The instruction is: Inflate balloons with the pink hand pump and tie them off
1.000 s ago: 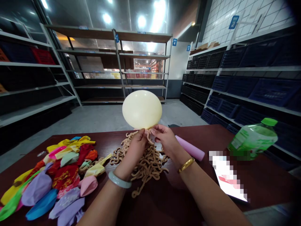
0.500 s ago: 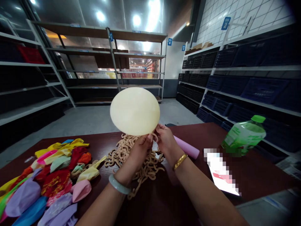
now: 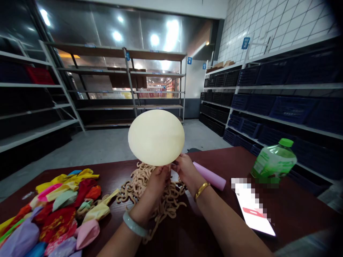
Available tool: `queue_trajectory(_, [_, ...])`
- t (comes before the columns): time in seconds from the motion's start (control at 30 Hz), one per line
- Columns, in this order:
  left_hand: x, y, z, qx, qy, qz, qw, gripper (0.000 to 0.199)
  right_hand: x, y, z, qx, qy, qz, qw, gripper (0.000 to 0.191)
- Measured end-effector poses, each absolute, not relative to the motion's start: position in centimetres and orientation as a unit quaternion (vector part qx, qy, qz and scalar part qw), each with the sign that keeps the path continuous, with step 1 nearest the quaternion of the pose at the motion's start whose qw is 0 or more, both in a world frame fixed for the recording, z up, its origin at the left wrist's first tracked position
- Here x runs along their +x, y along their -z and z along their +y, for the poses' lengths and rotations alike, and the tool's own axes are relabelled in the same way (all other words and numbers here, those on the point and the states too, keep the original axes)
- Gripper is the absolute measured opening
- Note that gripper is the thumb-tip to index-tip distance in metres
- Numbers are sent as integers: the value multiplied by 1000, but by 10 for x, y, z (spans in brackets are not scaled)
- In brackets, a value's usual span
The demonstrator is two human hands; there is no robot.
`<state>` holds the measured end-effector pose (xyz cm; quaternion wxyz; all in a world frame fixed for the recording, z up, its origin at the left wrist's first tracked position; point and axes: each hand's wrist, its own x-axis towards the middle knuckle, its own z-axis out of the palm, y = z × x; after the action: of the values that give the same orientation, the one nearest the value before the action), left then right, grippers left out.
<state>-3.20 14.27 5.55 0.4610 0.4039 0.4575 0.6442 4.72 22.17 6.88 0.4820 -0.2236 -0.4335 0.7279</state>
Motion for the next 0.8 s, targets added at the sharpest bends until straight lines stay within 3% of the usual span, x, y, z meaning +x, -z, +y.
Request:
queue_trajectory(0.17, [-61,-49,151,419,-663,522,335,37,45,-69,207,-232,-745,-489,389,32])
queue_trajectory(0.33, [-68,-47,151,535,-594,578,162,22,44,-65,204,-208,-785,-454,365,36])
queue_trajectory(0.53, [-60,-53,143,586,-570,552,167,24,46,-55,210,-213,-783,-439,386,31])
queue_trajectory(0.8, [-75,-48,150,504,-515,687,93,26,9,-41,265,-304,-762,-450,352,15])
